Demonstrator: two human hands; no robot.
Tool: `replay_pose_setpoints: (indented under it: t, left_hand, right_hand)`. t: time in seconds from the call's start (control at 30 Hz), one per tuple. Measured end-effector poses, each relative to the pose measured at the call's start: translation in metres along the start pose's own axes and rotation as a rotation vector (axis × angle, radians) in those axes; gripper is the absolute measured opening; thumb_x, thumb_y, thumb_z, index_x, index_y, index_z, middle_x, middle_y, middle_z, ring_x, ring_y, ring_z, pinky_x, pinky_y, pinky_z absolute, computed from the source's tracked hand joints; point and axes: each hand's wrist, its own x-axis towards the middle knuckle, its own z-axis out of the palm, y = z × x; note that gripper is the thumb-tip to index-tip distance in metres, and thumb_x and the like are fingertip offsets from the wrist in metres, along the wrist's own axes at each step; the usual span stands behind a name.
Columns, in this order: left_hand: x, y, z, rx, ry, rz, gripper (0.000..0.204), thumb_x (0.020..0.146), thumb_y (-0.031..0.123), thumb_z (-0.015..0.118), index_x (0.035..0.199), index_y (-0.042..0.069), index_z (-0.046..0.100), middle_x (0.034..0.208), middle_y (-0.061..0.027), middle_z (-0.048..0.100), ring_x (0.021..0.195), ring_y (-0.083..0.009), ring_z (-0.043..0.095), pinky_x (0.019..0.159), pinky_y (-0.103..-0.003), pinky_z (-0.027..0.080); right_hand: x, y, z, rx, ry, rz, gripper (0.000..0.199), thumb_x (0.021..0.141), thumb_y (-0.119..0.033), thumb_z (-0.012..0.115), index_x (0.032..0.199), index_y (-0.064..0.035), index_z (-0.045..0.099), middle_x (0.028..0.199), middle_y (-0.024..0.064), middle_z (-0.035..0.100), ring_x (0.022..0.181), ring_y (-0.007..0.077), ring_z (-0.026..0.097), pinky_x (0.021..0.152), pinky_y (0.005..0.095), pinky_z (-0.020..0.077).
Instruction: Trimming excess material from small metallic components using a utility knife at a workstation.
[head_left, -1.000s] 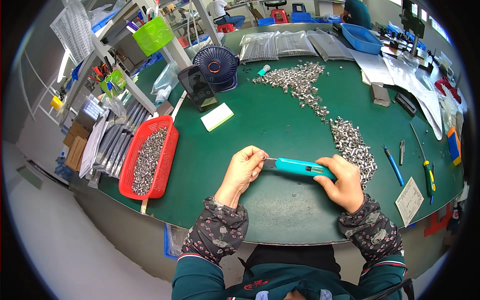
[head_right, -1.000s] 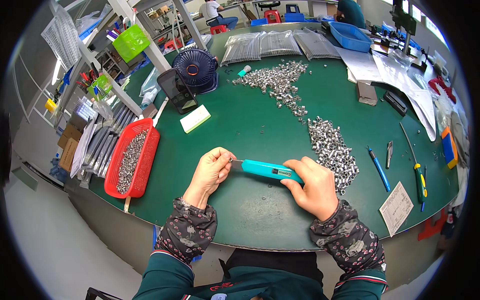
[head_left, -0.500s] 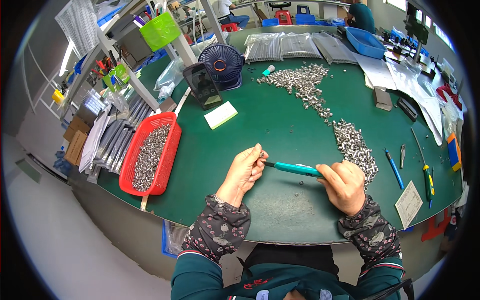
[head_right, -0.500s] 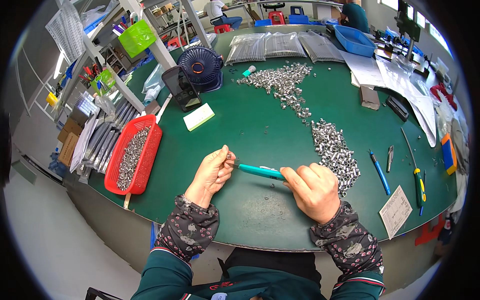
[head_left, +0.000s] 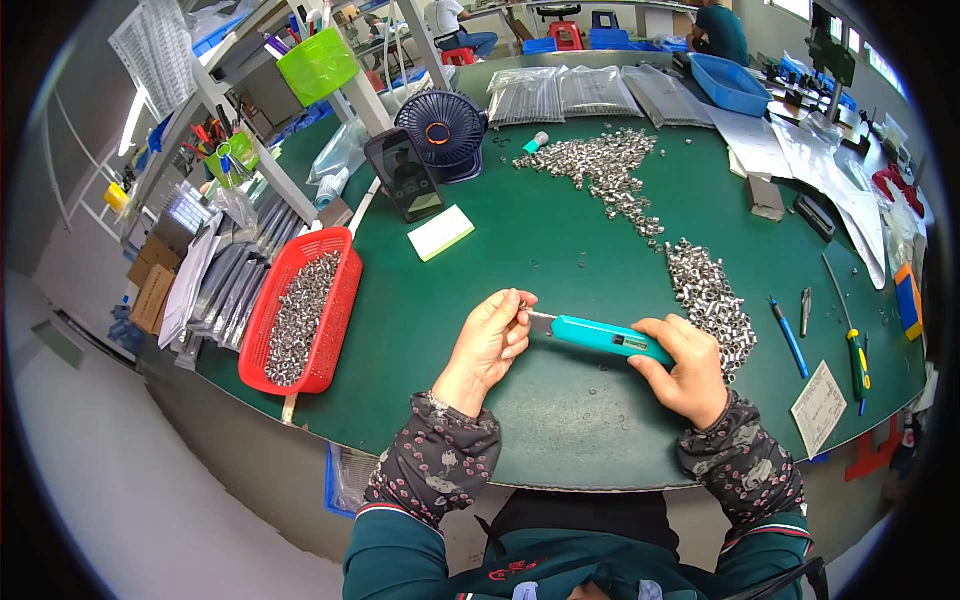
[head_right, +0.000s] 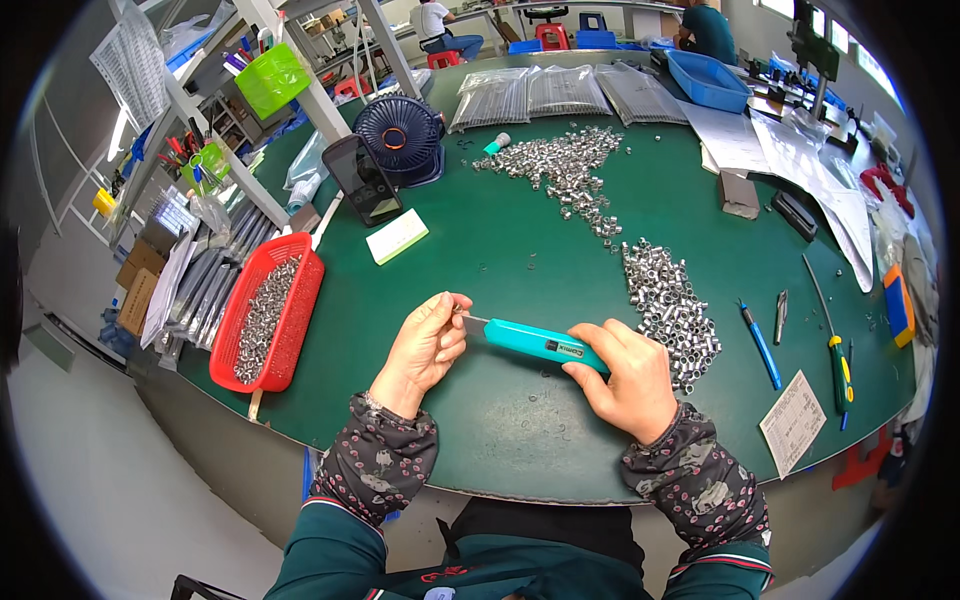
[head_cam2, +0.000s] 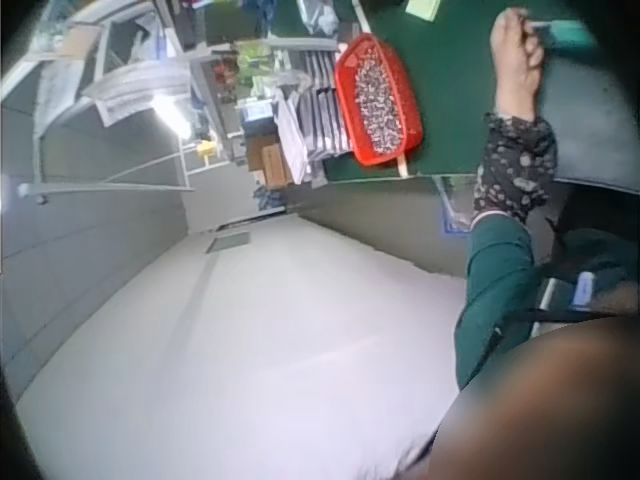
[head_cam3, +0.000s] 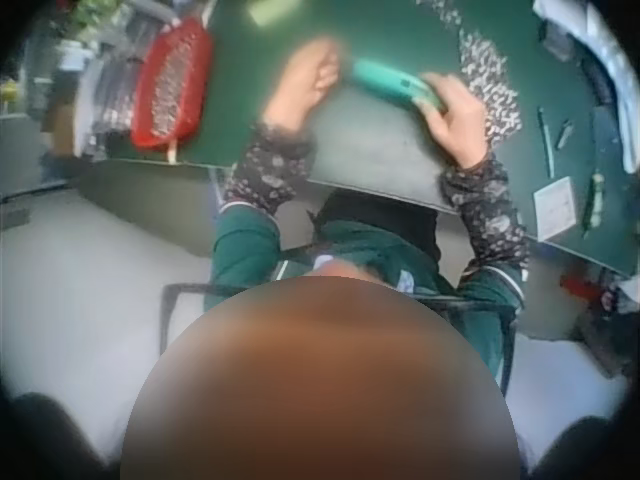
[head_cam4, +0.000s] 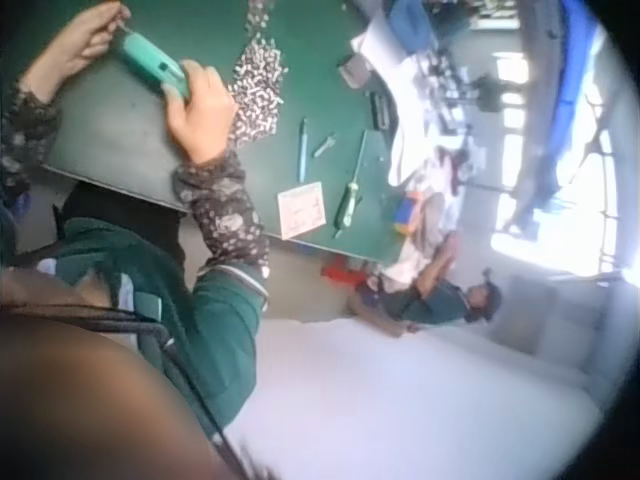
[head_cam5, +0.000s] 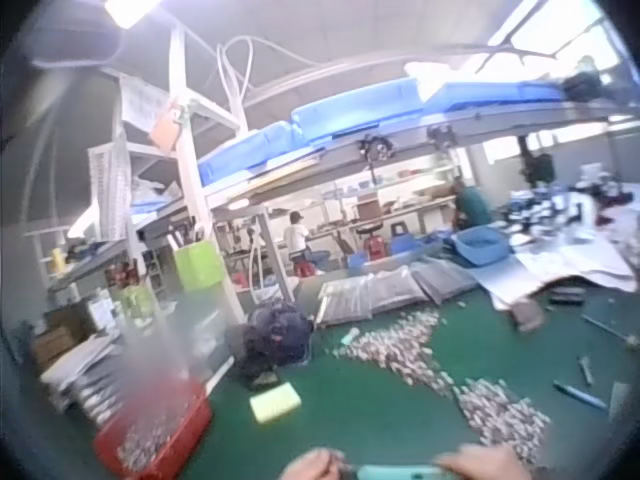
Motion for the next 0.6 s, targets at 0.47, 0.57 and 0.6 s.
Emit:
replay_pose_setpoints:
  t: [0.47, 0.57, 0.6]
  left_hand:
    - [-0.005, -0.003, 0.012, 0.264, -0.024, 0.248, 0.018, 0.088, 0.019, 0.047, 0.088, 0.002, 0.052, 0.065, 0.0016, 0.043, 0.047, -0.0018, 0.035, 0.035, -0.014, 0.028]
    - [-0.003, -0.005, 0.01, 0.314, -0.05, 0.248, 0.017, 0.088, 0.019, 0.047, 0.088, 0.002, 0.052, 0.063, 0.0021, 0.043, 0.046, -0.0018, 0.035, 0.035, -0.014, 0.028]
    - [-0.003, -0.004, 0.008, 0.33, -0.059, 0.24, 0.017, 0.088, 0.018, 0.047, 0.088, 0.002, 0.052, 0.063, 0.0023, 0.043, 0.046, -0.0018, 0.035, 0.035, -0.013, 0.028]
  right_hand:
    - [0.001, 0.007, -0.003, 0.578, -0.27, 0.524, 0.025, 0.07, -0.013, 0.063, 0.09, 0.0, 0.058, 0.072, 0.0102, 0.059, 0.061, 0.0187, 0.057, 0.055, 0.0262, 0.0429]
    - [-0.005, 0.016, 0.003, 0.359, -0.114, 0.281, 0.025, 0.068, -0.012, 0.065, 0.089, -0.0009, 0.058, 0.069, 0.0093, 0.056, 0.056, 0.0199, 0.055, 0.05, 0.0267, 0.0416]
    - [-0.005, 0.011, 0.002, 0.362, -0.116, 0.28, 0.025, 0.068, -0.012, 0.065, 0.089, -0.0009, 0.058, 0.069, 0.0093, 0.056, 0.056, 0.0199, 0.055, 0.05, 0.0267, 0.0416]
